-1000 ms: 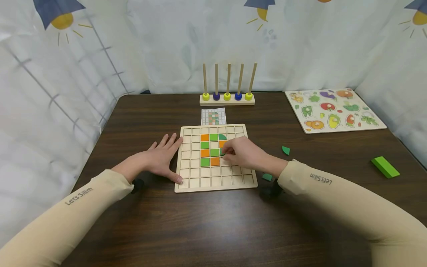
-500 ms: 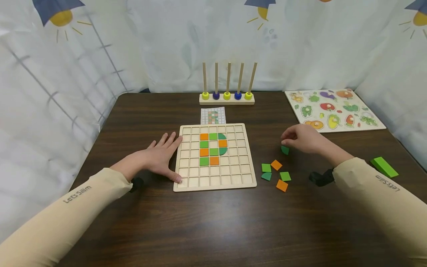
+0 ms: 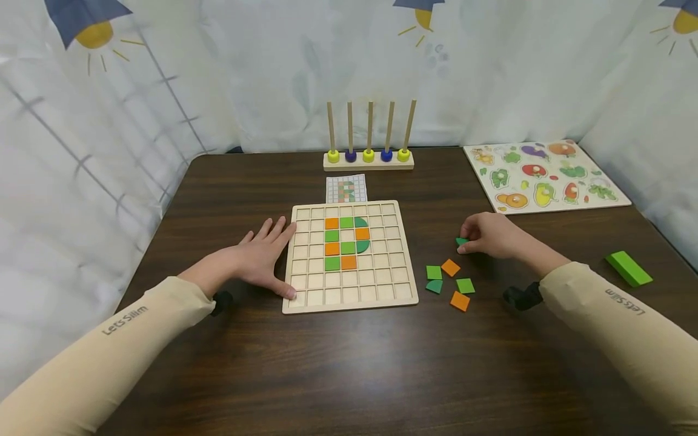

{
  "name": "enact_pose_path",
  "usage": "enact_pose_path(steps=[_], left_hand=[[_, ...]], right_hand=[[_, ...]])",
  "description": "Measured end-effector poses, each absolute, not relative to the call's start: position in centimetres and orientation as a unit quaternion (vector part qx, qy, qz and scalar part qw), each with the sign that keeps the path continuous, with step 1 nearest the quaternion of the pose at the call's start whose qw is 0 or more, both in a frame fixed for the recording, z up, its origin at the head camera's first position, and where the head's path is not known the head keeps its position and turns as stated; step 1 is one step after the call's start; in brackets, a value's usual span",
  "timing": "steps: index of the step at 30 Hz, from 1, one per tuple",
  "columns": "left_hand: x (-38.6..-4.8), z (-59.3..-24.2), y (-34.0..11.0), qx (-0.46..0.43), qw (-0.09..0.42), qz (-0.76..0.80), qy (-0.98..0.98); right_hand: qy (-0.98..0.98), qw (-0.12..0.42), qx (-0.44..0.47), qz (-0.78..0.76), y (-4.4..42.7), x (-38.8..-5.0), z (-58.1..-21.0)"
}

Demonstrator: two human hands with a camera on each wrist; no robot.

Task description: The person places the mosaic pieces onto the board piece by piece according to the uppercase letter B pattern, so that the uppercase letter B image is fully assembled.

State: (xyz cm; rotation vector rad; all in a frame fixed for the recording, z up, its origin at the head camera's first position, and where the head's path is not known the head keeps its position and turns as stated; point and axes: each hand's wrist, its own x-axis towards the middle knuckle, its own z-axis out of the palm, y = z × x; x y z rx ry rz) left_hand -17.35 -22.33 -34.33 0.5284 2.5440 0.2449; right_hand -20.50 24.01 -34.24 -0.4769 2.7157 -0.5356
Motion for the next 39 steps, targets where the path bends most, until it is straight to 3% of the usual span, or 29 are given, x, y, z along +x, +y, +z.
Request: enact_pose_path(steps=[16,22,39], left_hand=[[-17.3,-34.2,-22.4,0.194,0.265,0.097,0.94],[-17.3,-34.3,-22.6,0.196,0.262,0.097,0.94],[-17.2,-34.4,-22.6,0.198,0.26,0.097,0.94]], right_hand=[[0.941,0.139,-0.2,-0.235,22.9,-20.0,-34.3],[0.924,0.123,-0.215,-0.292,20.4,-19.8,-34.0],[0.861,0.222,-0.168,-0.425,13.7,-19.3,-33.9]])
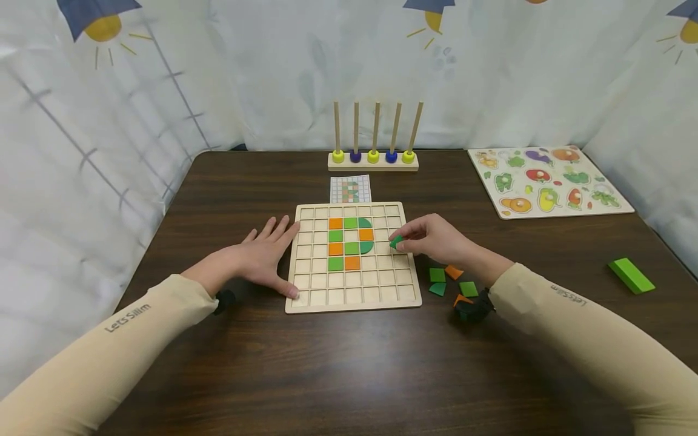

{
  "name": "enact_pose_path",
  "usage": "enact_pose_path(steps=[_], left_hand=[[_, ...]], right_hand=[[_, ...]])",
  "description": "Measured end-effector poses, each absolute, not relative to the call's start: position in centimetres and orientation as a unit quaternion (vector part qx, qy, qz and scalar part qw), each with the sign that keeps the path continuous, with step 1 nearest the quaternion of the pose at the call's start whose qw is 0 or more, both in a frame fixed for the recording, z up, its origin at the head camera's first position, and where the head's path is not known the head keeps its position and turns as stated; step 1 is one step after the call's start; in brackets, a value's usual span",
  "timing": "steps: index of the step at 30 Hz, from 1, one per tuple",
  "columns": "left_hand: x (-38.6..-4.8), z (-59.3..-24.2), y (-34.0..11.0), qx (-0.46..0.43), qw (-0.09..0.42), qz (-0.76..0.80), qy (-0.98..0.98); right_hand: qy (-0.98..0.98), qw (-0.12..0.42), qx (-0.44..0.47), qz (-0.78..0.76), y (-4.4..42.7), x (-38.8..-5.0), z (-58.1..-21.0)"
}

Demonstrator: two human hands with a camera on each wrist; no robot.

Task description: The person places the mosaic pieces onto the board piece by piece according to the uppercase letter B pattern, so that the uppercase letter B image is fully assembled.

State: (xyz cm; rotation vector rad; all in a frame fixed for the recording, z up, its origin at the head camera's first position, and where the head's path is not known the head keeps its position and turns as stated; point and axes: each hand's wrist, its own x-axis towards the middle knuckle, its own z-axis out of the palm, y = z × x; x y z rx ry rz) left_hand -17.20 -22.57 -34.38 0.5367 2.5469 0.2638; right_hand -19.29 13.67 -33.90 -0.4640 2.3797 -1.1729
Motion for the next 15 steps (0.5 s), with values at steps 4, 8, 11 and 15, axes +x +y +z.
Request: enact_pose_path(steps=[4,8,11,15], left_hand=[[-17.2,-34.2,-22.5,0.199,0.26,0.094,0.94],[-17.3,-34.1,-22.5,0.2,0.259,0.093,0.94],[-17.2,-34.2,-22.5,0.2,0.259,0.094,0.94],[-17.2,-34.3,-22.5,0.199,0.259,0.095,0.94]], right_hand=[[0.859,0.222,-0.17,-0.429,13.0,-19.2,-34.0],[0.876,0.204,-0.176,-0.401,11.6,-19.1,-34.3],[0.889,0.198,-0.189,-0.366,10.3,-18.8,-34.5],[0.899,0.194,-0.204,-0.335,8.9,-18.4,-34.6]])
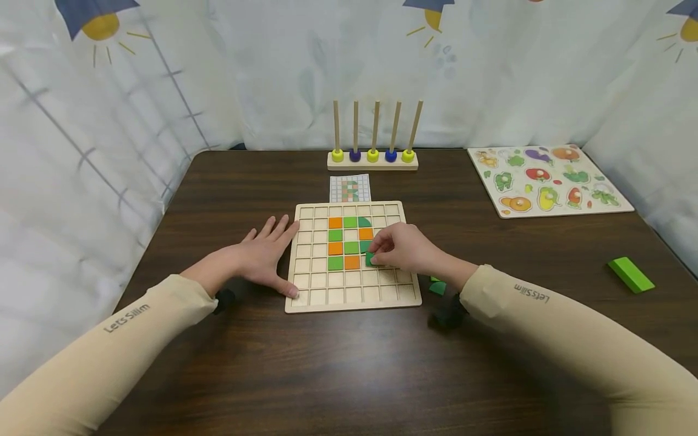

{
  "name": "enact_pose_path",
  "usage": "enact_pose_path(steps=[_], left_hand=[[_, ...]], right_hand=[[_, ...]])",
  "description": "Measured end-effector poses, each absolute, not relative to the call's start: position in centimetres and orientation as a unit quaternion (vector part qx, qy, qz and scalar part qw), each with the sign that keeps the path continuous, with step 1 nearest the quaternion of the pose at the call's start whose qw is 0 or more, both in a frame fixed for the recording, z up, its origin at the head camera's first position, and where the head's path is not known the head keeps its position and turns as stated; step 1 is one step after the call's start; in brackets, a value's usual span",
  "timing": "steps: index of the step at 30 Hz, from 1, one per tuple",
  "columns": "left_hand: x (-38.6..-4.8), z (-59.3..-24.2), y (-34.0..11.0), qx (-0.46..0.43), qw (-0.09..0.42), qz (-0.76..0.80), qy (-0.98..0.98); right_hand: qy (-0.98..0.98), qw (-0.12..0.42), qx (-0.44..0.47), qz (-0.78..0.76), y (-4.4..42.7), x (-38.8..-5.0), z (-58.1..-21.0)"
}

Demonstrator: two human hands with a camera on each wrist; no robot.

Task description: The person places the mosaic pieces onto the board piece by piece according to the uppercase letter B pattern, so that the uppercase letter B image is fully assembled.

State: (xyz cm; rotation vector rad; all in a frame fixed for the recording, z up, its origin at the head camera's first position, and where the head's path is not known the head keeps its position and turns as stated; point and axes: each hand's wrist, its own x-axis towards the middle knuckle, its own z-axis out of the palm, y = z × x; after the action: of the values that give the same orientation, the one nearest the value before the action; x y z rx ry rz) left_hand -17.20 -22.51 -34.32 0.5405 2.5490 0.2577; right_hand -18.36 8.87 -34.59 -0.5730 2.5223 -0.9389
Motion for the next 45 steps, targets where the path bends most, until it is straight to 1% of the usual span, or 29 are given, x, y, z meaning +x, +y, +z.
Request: enact_pose_path(steps=[8,19,23,31,38,45], left_hand=[[-17.2,-34.4,-22.6,0.199,0.258,0.094,0.941],[-17.3,-34.4,-22.5,0.198,0.259,0.093,0.941],[-17.3,-34.3,-22.5,0.198,0.26,0.095,0.94],[-17.2,-34.4,-22.5,0.198,0.259,0.094,0.941],[-17.1,-34.6,-22.5,0.196,0.259,0.094,0.941],[-17.2,-34.4,-22.4,0.193,0.261,0.095,0.941]], right_hand=[[0.914,0.175,-0.207,-0.303,7.5,-17.7,-34.4],[0.931,0.148,-0.209,-0.26,7.2,-17.4,-34.6],[0.934,0.147,-0.206,-0.253,7.2,-17.4,-34.5],[0.931,0.164,-0.215,-0.246,7.6,-17.5,-34.2],[0.924,0.164,-0.209,-0.275,9.5,-17.4,-33.7],[0.919,0.155,-0.216,-0.292,13.6,-17.3,-33.4]])
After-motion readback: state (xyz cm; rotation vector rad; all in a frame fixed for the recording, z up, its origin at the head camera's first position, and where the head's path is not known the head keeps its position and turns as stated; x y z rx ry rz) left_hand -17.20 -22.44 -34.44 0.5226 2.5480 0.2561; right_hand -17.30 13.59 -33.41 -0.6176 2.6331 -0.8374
